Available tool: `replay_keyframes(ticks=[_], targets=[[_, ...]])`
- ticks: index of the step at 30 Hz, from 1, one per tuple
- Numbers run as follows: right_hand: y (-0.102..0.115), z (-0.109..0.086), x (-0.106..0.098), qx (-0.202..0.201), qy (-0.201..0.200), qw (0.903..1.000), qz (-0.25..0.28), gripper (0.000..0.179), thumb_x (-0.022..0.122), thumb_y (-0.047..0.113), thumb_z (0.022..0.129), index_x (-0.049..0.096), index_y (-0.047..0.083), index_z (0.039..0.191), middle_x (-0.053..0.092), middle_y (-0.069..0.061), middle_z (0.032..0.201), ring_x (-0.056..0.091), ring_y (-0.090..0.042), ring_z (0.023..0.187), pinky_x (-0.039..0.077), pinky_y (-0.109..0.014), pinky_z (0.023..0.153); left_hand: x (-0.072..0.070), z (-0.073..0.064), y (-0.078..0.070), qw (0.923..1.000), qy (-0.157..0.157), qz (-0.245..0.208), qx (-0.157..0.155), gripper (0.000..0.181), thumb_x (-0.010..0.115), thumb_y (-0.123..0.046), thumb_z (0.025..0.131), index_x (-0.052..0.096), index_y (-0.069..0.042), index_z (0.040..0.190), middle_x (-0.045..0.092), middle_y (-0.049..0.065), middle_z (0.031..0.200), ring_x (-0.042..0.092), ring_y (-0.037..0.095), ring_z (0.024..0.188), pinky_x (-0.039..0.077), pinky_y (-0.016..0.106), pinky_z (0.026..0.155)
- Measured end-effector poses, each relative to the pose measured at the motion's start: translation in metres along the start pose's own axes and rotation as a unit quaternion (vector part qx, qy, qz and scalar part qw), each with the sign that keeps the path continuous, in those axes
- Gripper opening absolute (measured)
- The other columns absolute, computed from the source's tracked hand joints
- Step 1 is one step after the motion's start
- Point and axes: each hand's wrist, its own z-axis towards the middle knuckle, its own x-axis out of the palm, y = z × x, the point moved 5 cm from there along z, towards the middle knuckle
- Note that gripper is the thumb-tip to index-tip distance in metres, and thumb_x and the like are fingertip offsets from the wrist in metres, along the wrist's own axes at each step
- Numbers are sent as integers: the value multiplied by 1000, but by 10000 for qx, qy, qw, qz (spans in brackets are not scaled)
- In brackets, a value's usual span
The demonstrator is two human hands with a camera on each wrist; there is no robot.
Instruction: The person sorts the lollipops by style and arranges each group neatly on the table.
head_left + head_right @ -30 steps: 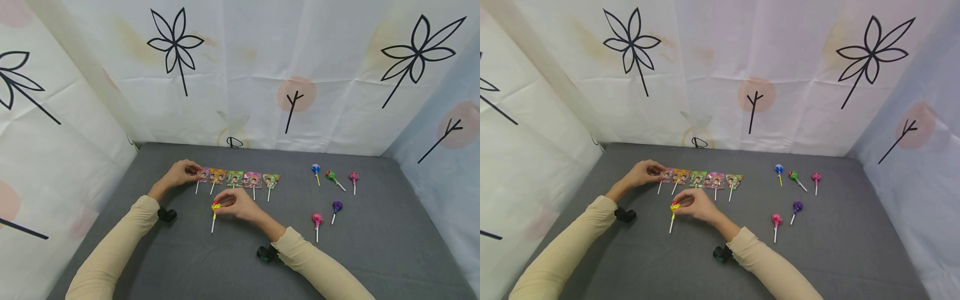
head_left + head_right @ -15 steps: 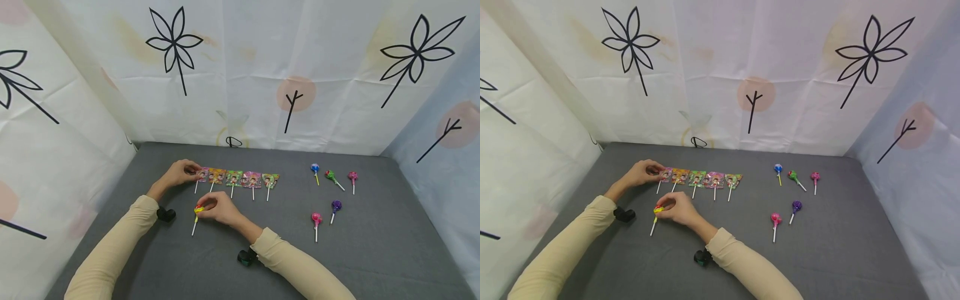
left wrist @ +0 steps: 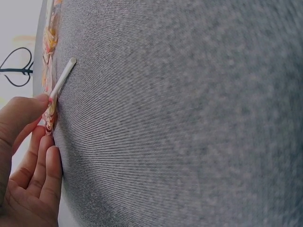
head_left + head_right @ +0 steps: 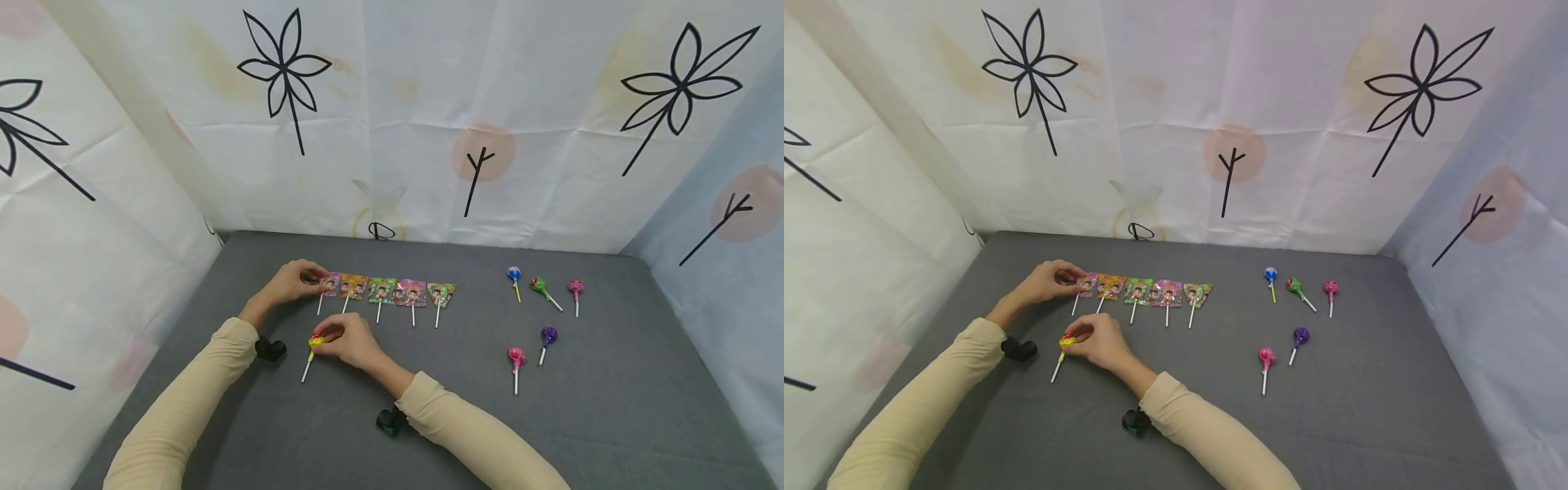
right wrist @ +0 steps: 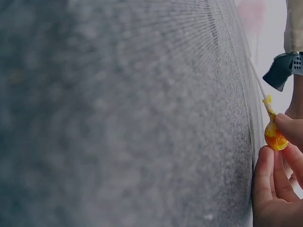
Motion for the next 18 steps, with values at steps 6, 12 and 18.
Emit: replay_keyframes(ticks=[6, 12, 18], targets=[[1, 2, 2, 136, -59, 9994, -321, 18, 86, 1, 81, 78, -1, 97, 74, -7, 85, 68, -8, 71, 49, -21, 60, 0, 0, 0, 10000, 29, -19, -11, 30, 81, -12, 89, 73, 0, 115, 64, 15, 108, 65, 34, 100, 52, 50, 84], [0, 5, 4, 289, -51, 9982, -524, 16, 86, 2, 82, 78, 1, 96, 73, -5, 84, 66, -7, 70, 50, -21, 62, 1, -1, 0, 10000, 47, -62, -36, 29, 81, -11, 90, 73, 0, 116, 63, 16, 109, 65, 35, 101, 52, 50, 84], [1, 6, 5, 388, -68, 9976, -570, 16, 86, 3, 82, 79, 2, 96, 72, -4, 83, 64, -6, 69, 50, -22, 62, 1, 0, 1, 10000, 36, -50, -52, 29, 81, -10, 90, 73, 0, 116, 64, 16, 109, 65, 34, 101, 52, 50, 85]])
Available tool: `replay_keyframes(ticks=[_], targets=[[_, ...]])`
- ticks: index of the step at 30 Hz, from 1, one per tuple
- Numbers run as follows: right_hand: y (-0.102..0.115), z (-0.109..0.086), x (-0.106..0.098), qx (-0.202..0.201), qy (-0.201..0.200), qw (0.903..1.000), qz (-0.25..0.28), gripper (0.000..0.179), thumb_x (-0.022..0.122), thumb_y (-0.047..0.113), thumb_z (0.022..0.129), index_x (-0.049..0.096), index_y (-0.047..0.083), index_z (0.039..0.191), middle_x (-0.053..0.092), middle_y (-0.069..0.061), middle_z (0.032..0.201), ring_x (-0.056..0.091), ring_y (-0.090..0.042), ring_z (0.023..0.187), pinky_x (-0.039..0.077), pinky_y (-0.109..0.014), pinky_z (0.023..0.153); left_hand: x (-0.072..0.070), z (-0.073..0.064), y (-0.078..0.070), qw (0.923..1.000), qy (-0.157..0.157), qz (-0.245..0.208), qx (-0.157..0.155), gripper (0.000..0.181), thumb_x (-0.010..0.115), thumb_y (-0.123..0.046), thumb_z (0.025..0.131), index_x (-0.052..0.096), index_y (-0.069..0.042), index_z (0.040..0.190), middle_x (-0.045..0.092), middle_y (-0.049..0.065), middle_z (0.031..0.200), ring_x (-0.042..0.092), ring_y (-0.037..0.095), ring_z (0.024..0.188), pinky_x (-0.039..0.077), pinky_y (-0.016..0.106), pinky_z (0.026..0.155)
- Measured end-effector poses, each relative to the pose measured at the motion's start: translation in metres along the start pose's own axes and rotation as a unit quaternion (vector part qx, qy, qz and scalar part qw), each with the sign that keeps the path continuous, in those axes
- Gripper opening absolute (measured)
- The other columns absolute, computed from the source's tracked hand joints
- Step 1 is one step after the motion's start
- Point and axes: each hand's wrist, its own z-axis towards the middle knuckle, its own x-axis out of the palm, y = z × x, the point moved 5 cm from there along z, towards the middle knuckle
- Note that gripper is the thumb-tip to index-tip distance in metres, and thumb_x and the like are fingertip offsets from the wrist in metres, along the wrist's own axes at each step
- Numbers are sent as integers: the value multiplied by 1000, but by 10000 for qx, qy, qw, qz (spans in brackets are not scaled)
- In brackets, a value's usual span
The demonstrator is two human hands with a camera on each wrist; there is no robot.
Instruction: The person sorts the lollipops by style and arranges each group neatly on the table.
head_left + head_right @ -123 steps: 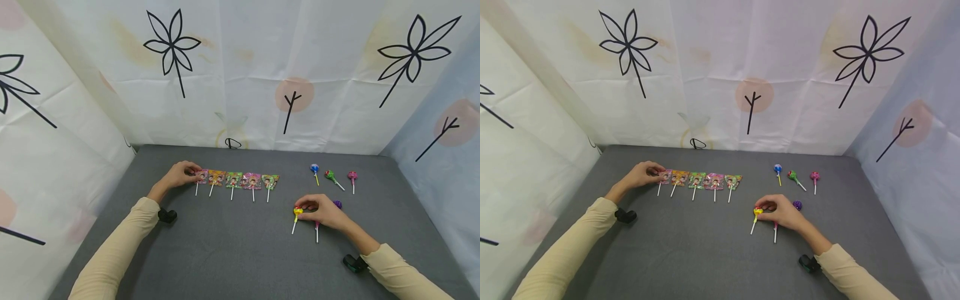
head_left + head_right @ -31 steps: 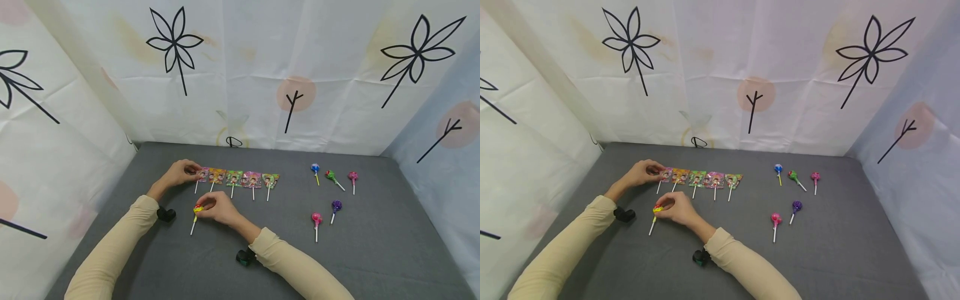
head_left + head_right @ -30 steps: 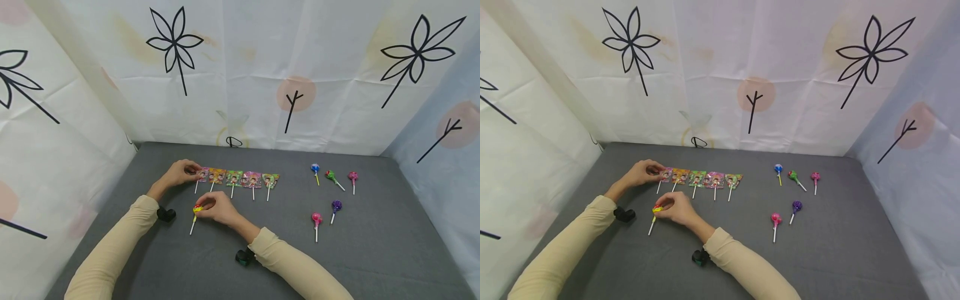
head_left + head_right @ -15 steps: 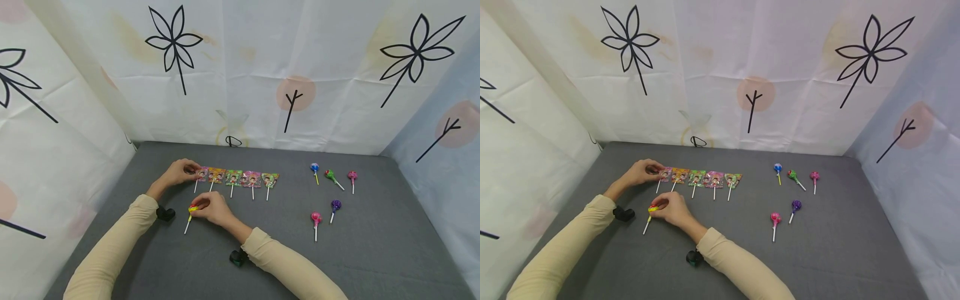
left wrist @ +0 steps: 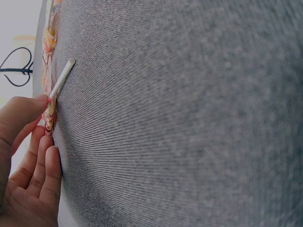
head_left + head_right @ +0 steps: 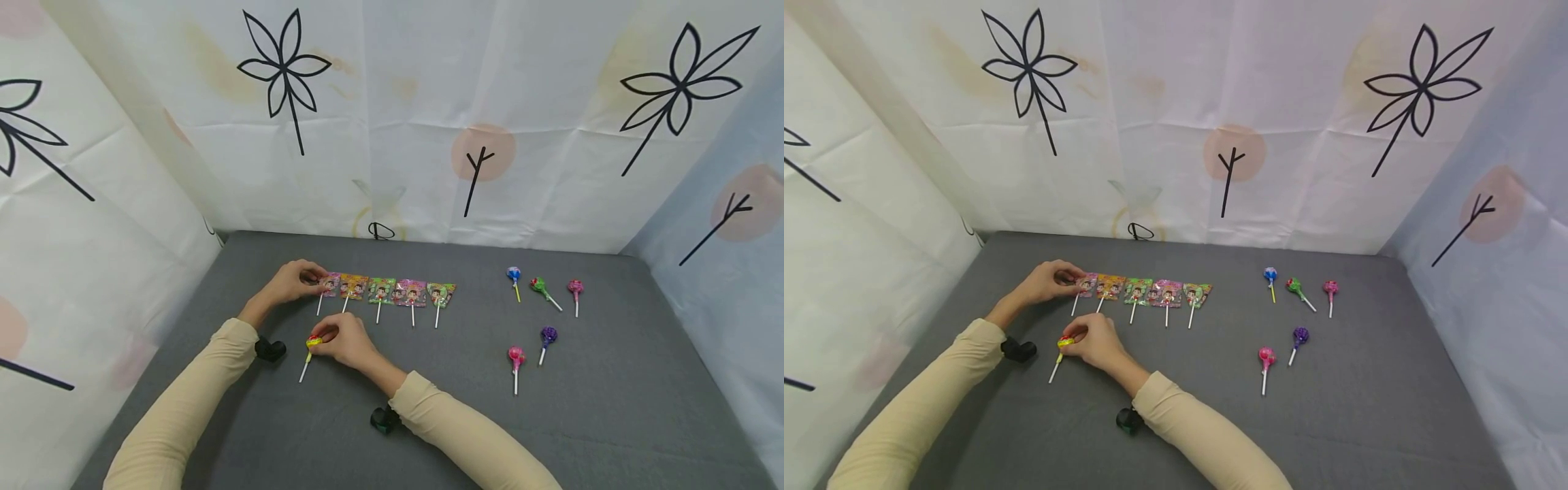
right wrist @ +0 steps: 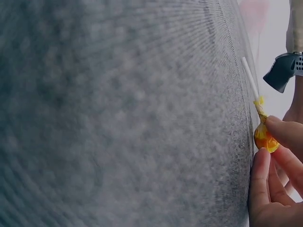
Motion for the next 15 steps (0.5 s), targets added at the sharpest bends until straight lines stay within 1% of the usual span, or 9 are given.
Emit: replay_keyframes(ticks=[8, 15], targets=[[0, 0, 1, 146, 51, 9998, -123, 16, 86, 4, 82, 79, 3, 97, 72, -1, 83, 62, -5, 70, 50, -21, 63, 0, 0, 1, 10000, 7, 18, -35, 29, 80, -10, 90, 73, 0, 116, 64, 16, 111, 65, 35, 103, 52, 50, 85], [1, -1, 0, 196, 113, 9995, -199, 19, 86, 6, 83, 78, 3, 100, 71, 1, 86, 62, -4, 73, 50, -20, 67, 0, 1, 2, 10000, -3, 4, 13, 28, 79, -8, 90, 73, 0, 116, 65, 16, 110, 66, 35, 102, 52, 50, 85]])
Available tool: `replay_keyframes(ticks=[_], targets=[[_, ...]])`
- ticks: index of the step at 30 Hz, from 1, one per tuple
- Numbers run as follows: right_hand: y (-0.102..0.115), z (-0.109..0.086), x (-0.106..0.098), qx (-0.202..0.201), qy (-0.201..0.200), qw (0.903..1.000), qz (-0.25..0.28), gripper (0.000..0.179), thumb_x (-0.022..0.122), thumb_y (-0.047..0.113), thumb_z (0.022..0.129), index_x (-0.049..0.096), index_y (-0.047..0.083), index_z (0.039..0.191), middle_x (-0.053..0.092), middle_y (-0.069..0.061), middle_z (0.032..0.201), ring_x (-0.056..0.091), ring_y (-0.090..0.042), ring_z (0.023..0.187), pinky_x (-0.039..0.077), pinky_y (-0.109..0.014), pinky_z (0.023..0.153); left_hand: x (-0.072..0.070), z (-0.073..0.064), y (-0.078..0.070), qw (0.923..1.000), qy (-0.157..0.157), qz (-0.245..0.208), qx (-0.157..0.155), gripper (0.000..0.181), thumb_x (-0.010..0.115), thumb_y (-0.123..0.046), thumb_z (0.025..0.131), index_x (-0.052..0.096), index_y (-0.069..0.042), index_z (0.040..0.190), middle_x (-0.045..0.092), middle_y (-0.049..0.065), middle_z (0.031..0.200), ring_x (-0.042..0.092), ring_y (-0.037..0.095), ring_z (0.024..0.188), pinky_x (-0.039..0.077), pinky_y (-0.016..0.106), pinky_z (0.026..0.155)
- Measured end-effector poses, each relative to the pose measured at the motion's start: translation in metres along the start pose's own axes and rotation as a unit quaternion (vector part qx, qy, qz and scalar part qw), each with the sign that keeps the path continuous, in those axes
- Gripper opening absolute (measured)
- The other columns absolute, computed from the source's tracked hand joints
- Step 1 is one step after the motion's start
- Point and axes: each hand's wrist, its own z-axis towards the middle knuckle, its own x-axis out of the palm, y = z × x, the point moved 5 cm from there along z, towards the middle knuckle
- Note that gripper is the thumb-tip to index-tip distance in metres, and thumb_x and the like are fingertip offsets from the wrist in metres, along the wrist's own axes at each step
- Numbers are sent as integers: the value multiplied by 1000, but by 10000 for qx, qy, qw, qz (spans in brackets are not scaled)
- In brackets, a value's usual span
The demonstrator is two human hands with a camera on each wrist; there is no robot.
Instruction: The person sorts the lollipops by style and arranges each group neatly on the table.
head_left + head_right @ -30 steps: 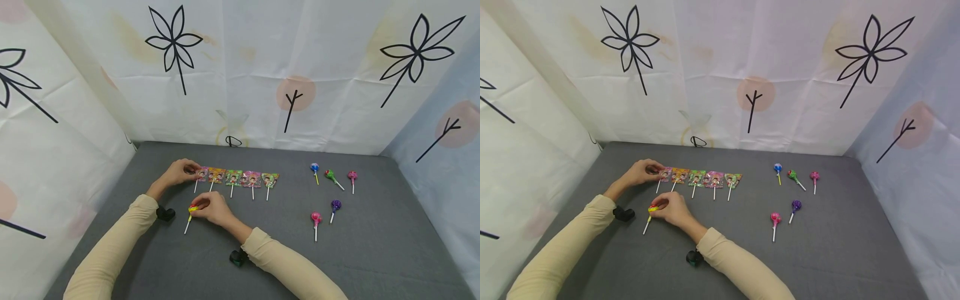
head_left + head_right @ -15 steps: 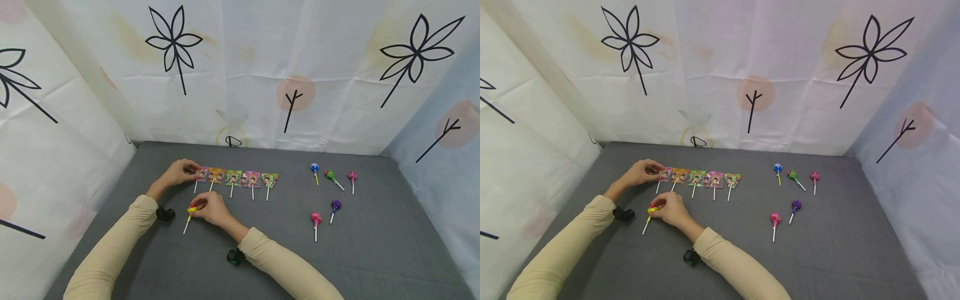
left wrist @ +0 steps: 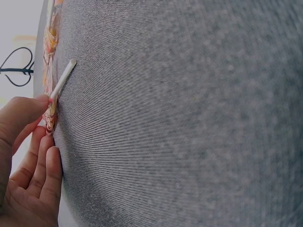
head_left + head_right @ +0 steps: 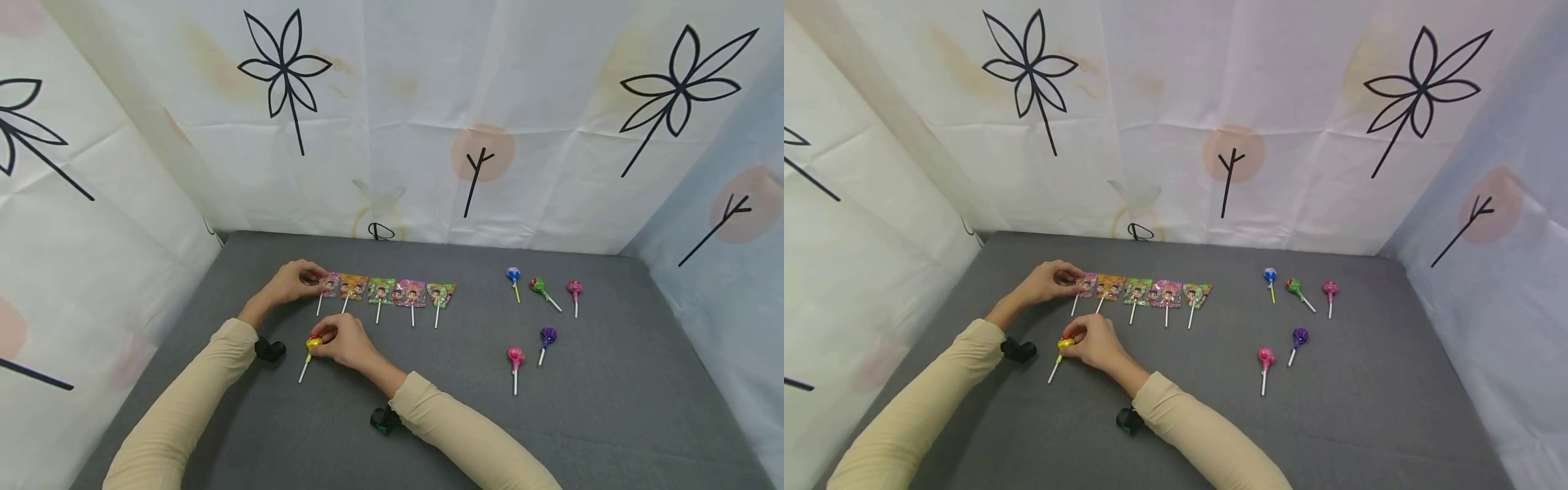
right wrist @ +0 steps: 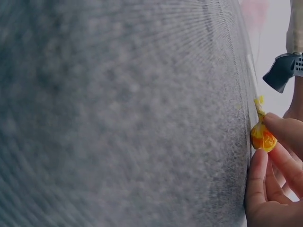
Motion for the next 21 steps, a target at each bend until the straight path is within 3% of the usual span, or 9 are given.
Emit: replay_keyframes(ticks=[11, 21], targets=[[1, 1, -3, -64, -69, 9999, -62, 22, 88, 7, 80, 78, 3, 99, 72, -3, 90, 66, -13, 81, 49, -21, 70, -2, -1, -3, 9999, -108, -77, 52, 28, 80, -6, 89, 73, 1, 115, 67, 15, 107, 66, 32, 98, 53, 48, 83], [8, -6, -22, -264, 394, 9968, 648, 30, 85, 8, 84, 73, -2, 110, 71, -13, 106, 68, -21, 94, 52, -25, 75, -12, -12, 0, 9991, -344, -227, 67, 31, 81, -8, 89, 72, 0, 118, 67, 14, 113, 66, 30, 99, 52, 49, 83]])
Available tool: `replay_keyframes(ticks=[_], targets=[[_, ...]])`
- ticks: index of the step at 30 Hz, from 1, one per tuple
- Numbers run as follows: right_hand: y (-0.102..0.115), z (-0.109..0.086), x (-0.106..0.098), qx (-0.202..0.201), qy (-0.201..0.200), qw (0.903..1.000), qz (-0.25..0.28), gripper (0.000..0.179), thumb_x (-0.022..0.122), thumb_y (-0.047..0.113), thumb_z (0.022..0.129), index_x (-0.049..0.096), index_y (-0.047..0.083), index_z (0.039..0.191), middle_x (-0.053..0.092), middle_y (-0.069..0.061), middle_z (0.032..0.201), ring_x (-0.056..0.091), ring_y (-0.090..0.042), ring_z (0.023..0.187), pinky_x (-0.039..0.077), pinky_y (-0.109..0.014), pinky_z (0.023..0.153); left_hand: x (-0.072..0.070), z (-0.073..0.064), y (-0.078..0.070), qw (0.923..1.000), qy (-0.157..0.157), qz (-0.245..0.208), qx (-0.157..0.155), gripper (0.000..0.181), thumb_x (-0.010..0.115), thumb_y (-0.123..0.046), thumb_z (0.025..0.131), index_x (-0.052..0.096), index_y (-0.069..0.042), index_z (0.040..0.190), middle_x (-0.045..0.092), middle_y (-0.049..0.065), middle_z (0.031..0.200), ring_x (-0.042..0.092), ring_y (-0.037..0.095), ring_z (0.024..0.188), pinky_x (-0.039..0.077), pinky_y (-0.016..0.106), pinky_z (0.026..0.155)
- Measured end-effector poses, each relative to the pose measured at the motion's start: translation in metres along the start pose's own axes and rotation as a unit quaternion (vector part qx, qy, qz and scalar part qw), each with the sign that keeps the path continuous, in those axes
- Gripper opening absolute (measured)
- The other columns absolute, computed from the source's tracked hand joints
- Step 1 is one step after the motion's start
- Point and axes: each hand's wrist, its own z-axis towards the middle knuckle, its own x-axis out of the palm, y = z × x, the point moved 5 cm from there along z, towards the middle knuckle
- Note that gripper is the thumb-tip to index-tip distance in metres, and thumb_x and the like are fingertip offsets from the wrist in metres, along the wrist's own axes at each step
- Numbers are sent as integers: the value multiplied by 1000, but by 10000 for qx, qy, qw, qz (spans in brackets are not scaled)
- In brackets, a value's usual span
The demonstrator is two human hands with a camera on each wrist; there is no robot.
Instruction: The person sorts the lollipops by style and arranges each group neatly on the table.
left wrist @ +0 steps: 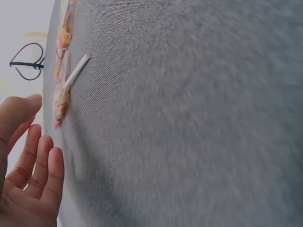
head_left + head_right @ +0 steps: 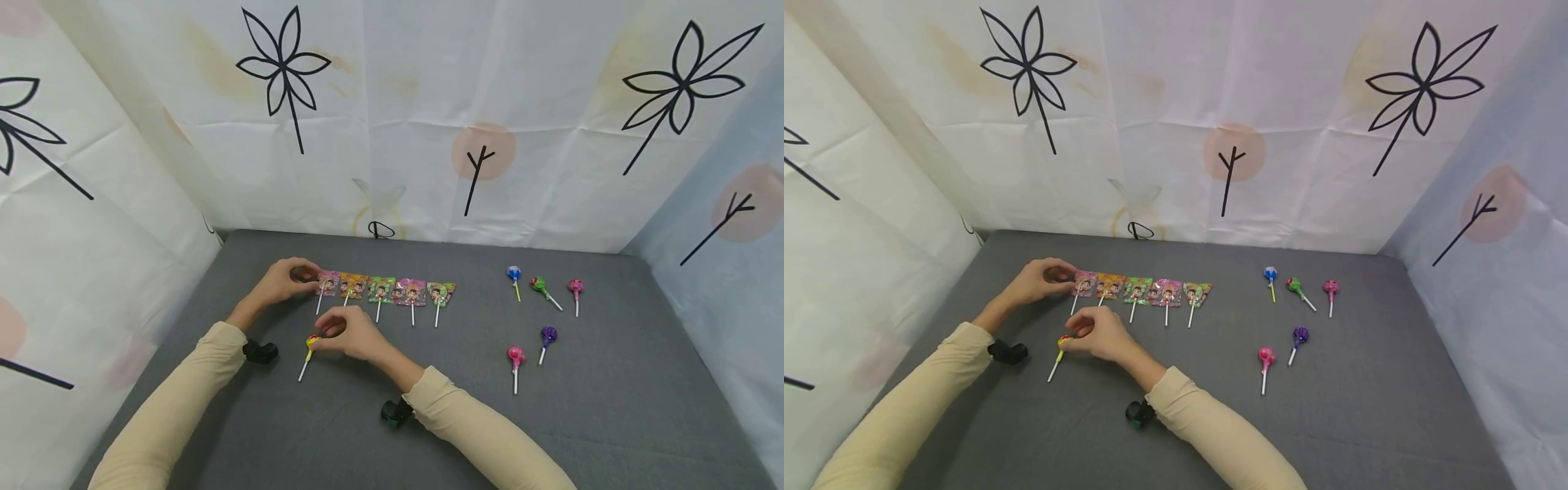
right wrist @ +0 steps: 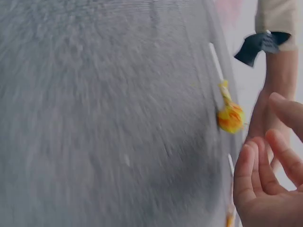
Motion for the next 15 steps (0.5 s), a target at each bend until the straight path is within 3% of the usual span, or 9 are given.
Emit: replay_keyframes(ticks=[8, 15], targets=[[9, -19, -36, -285, 277, 9989, 237, 30, 78, 6, 91, 69, -5, 117, 66, -23, 117, 67, -21, 99, 53, -30, 83, -7, -23, -9, 9985, 512, -153, 104, 37, 81, -14, 90, 69, 2, 121, 67, 19, 117, 67, 32, 100, 54, 49, 83], [10, -41, -72, -340, 123, 9993, 121, 27, 78, 6, 91, 69, -1, 116, 64, -24, 118, 67, -28, 101, 54, -35, 81, -2, -46, -23, 9941, 1018, -356, 145, 41, 83, -21, 89, 69, -2, 123, 67, 13, 119, 65, 27, 104, 54, 40, 84]])
